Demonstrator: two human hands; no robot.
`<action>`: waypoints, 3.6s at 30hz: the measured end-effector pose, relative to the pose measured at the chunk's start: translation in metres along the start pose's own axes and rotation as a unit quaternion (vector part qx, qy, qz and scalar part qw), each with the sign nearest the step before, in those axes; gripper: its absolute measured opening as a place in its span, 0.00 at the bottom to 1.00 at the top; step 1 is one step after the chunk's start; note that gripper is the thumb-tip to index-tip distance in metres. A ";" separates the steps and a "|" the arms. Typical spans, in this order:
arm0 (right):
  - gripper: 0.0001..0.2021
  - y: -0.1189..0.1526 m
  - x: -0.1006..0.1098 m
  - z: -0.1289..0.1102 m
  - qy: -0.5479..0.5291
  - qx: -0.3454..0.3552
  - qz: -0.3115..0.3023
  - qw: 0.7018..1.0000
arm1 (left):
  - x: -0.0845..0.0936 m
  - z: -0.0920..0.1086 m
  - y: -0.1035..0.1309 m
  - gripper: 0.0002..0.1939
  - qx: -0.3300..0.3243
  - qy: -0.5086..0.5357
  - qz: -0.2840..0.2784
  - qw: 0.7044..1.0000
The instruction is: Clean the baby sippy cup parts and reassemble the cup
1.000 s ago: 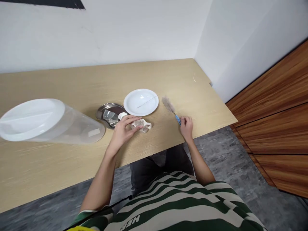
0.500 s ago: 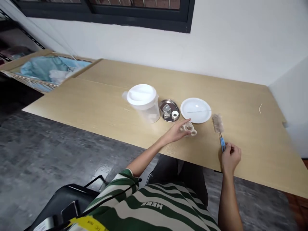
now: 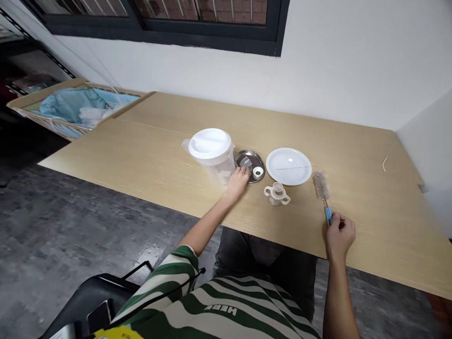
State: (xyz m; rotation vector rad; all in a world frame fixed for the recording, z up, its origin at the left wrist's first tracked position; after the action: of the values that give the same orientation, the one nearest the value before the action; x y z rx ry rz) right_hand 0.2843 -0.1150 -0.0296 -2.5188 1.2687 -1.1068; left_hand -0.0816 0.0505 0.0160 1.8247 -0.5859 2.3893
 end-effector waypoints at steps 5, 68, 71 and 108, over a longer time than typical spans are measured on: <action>0.17 0.001 0.001 -0.001 -0.002 -0.002 -0.004 1.000 | 0.002 0.005 -0.016 0.20 0.003 -0.070 -0.065 0.995; 0.17 -0.001 -0.006 -0.011 -0.002 -0.039 -0.030 0.999 | 0.020 0.007 -0.088 0.26 -0.159 -0.015 -0.220 0.962; 0.17 -0.001 -0.007 -0.012 0.000 -0.039 -0.029 0.999 | 0.028 0.005 -0.087 0.26 -0.151 -0.006 -0.190 0.970; 0.15 -0.005 -0.002 -0.010 -0.068 -0.062 -0.004 0.996 | 0.125 0.056 0.038 0.30 -0.175 0.391 0.075 0.901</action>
State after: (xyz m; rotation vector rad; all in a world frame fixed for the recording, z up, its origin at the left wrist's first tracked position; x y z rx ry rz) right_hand 0.2805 -0.1083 -0.0210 -2.6381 1.3298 -0.8664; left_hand -0.0780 -0.0250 0.1366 0.6027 -0.9665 2.5885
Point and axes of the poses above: each hand's wrist, its own y-axis away from the middle knuckle, its own x-axis out of the back of the hand, z = x × y, the point moved 1 cm from there along -y, towards the middle knuckle, and after that the axes turned 2 degrees about z, right-handed, at the moved point
